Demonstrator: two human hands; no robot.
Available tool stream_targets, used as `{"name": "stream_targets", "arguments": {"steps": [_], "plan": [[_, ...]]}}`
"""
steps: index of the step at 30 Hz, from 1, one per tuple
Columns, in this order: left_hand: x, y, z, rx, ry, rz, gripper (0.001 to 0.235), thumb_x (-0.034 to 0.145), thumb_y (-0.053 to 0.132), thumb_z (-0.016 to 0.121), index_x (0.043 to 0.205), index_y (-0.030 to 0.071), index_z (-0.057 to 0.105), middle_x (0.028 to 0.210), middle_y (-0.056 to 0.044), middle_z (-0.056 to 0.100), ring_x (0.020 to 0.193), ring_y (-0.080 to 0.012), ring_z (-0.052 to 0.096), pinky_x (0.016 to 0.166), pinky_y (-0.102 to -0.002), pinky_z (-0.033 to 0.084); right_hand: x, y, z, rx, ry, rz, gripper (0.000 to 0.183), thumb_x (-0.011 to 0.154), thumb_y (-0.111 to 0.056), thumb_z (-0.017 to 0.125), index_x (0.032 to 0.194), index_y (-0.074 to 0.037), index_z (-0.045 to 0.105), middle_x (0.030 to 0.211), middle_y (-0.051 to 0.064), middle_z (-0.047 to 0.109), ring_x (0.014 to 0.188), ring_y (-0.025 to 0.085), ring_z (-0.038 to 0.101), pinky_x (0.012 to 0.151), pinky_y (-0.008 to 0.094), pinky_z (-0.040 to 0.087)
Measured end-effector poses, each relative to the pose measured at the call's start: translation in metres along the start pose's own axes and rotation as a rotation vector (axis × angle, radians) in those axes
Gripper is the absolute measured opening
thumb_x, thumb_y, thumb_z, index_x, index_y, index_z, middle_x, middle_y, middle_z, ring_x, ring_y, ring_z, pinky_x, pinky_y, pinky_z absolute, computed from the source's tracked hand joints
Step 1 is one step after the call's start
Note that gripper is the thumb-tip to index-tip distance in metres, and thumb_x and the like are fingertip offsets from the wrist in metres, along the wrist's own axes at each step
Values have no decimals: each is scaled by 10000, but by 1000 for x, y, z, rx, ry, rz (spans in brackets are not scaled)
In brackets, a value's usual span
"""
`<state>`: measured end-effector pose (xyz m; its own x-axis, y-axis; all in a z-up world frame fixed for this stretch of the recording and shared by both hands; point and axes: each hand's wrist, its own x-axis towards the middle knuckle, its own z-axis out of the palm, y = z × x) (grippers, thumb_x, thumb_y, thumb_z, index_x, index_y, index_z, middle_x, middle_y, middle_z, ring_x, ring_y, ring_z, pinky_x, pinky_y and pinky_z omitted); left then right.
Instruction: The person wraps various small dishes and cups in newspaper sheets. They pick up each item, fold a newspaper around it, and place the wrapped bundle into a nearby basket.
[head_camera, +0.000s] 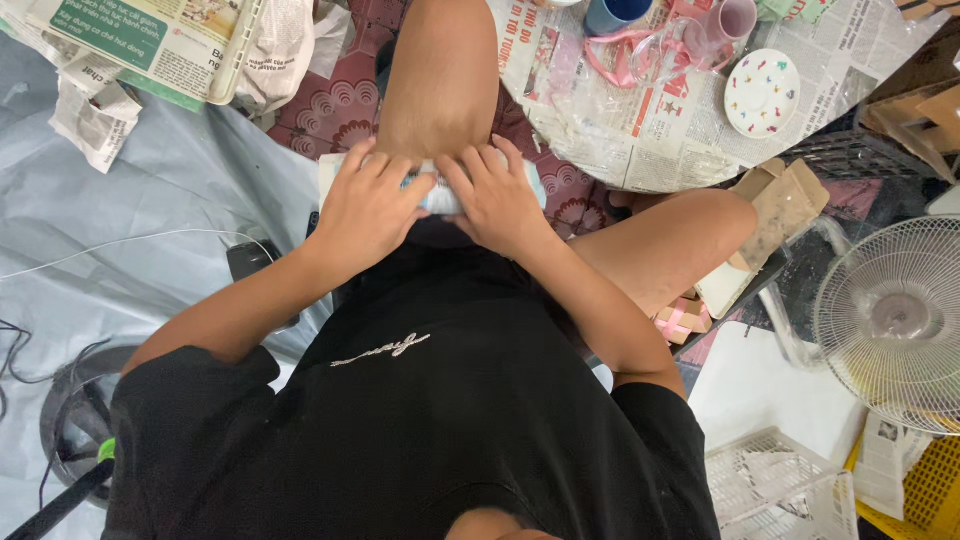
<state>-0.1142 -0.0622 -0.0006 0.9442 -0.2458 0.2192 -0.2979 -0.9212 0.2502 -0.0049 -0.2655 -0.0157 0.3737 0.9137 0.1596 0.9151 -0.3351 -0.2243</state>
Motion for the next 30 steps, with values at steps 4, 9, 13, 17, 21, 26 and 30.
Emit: {"name": "stream_targets", "arguments": {"steps": [4, 9, 13, 17, 21, 26, 30], "plan": [[0, 4, -4, -105, -72, -49, 686, 684, 257, 891, 1298, 56, 661, 1088, -115, 587, 1048, -311, 567, 1002, -469, 424, 2, -1, 5, 5, -42, 43, 834, 547, -275, 902, 1290, -71, 583, 1179, 104, 566, 1162, 309, 535, 1141, 537, 319], [-1, 6, -1, -119, 1, -57, 644, 628, 275, 903, 1196, 109, 649, 1134, -119, 598, 1059, -318, 580, 986, -467, 448, -5, -4, 20, -13, 82, 2, 749, 642, -256, 878, 1301, -42, 596, 1256, 125, 549, 1205, 318, 521, 1125, 514, 347], [-4, 5, 0, -294, -60, -132, 709, 660, 305, 919, 1293, 119, 661, 1073, -120, 624, 989, -336, 610, 844, -450, 484, -16, -1, 29, 18, 167, -2, 675, 703, -242, 853, 1297, -64, 587, 1317, 127, 566, 1254, 323, 523, 1105, 482, 356], [-14, -4, -2, -402, -61, -125, 766, 659, 351, 939, 1317, 84, 653, 1108, -136, 670, 964, -354, 639, 837, -449, 510, -22, 5, 32, 37, 130, -49, 654, 711, -216, 802, 1317, -65, 609, 1262, 74, 610, 1208, 266, 567, 1111, 480, 368], [-35, -8, 21, -552, 48, -244, 739, 674, 388, 947, 1273, 66, 656, 1195, -130, 695, 1036, -324, 694, 924, -405, 550, -21, 7, 33, 58, 198, -91, 552, 804, -191, 775, 1321, -73, 624, 1248, 53, 618, 1185, 238, 578, 1091, 460, 383], [-59, 0, 76, -876, 415, -282, 718, 825, 386, 922, 1312, 2, 560, 1328, -206, 660, 1211, -311, 677, 1059, -419, 538, -20, 5, 17, 147, 295, -97, 567, 798, -153, 758, 1346, -91, 630, 1268, 47, 635, 1157, 261, 588, 968, 433, 413], [-41, 16, 110, -1188, 675, -309, 703, 986, 485, 804, 1369, 31, 428, 1412, -185, 577, 1323, -263, 613, 1127, -365, 489, -16, -8, -5, 113, 363, -40, 638, 772, -82, 774, 1391, -136, 632, 1298, 13, 645, 1155, 234, 599, 952, 411, 433]]}}
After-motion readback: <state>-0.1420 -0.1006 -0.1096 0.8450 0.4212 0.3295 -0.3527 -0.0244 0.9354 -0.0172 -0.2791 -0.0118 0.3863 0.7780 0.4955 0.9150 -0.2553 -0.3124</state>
